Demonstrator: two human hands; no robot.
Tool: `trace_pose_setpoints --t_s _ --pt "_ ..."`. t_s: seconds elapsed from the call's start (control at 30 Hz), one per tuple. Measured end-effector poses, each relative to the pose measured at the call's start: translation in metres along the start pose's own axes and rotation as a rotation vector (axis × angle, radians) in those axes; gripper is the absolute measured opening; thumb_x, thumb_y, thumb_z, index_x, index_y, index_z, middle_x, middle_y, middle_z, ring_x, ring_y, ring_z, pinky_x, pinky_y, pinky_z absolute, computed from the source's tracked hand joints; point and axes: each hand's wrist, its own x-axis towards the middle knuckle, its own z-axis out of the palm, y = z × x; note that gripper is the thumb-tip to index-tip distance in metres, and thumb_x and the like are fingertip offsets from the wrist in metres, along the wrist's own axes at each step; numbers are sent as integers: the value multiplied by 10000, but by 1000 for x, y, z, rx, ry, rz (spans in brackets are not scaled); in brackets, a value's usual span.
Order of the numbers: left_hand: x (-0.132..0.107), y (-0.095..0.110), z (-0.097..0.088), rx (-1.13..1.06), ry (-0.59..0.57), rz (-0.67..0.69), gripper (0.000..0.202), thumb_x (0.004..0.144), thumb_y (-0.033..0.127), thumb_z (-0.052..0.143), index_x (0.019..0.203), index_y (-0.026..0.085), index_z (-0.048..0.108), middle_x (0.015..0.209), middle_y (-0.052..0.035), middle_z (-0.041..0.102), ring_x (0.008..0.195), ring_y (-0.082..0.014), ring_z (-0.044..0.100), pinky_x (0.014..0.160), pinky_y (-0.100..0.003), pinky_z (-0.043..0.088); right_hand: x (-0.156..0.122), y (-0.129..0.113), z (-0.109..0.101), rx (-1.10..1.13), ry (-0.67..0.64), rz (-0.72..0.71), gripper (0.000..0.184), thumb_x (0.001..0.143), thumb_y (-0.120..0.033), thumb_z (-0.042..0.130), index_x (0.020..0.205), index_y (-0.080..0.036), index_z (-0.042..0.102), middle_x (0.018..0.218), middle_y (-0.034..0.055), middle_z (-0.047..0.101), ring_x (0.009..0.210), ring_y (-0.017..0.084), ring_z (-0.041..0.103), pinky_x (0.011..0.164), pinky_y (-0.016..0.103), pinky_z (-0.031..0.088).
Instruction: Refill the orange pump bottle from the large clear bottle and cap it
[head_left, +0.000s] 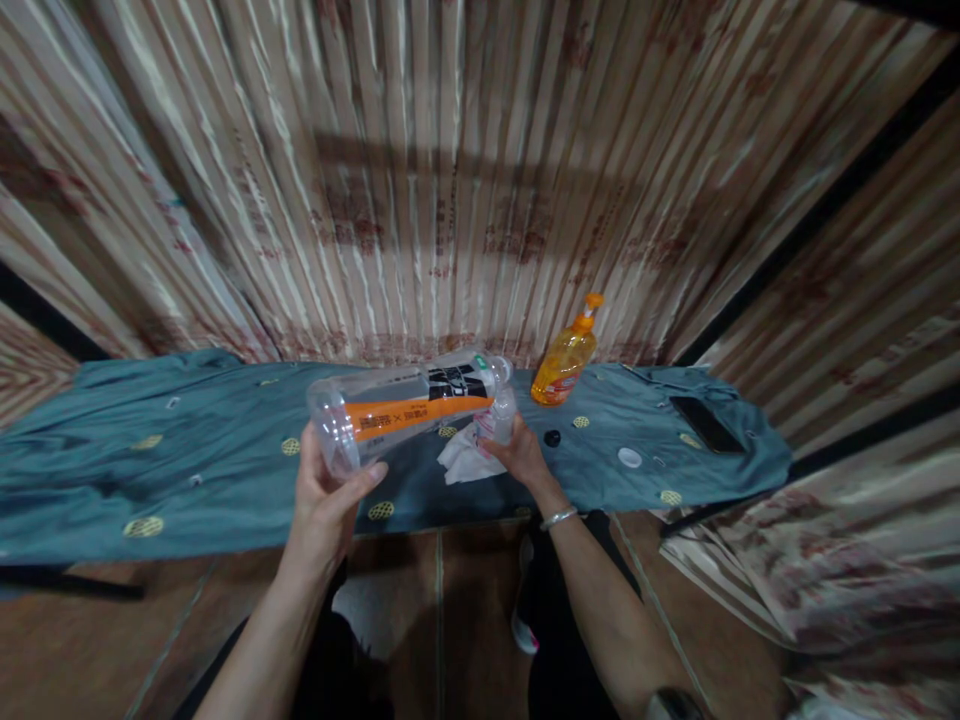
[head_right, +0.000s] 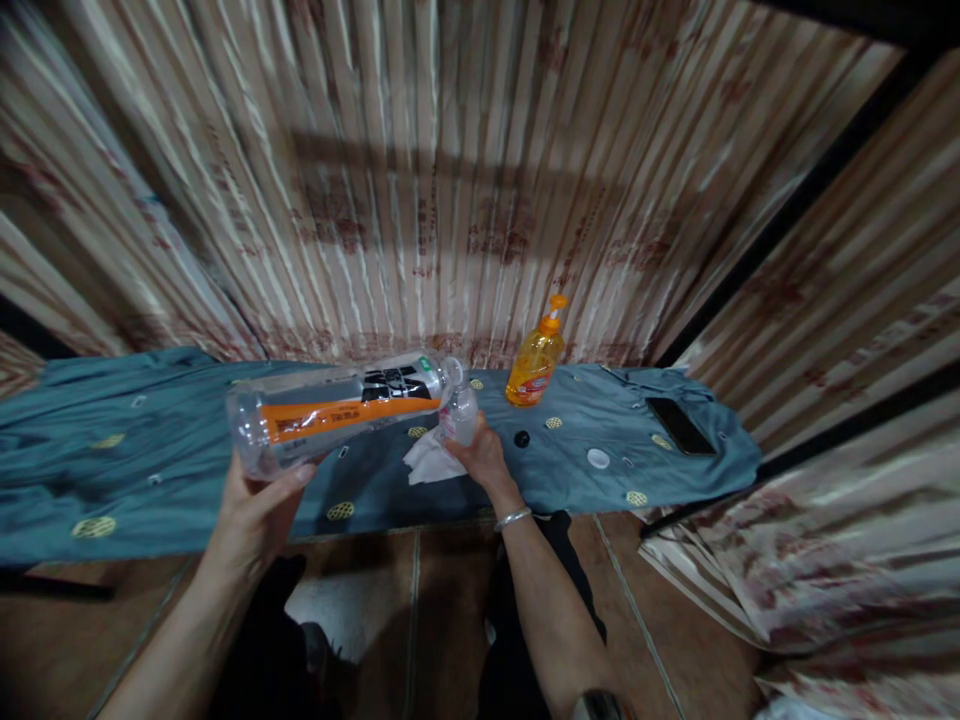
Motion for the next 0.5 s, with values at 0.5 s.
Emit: trace_pose_setpoints --t_s 0.5 --pt "-1 1 0 11 -8 -3 856 438 241 1045 1235 288 737 1172 -29 821 1113 -307 760 1230 -575 482 0 -3 -1 6 -11 11 538 758 -364 881 1229 -228 662 1078 56 845 1051 317 821 879 411 653"
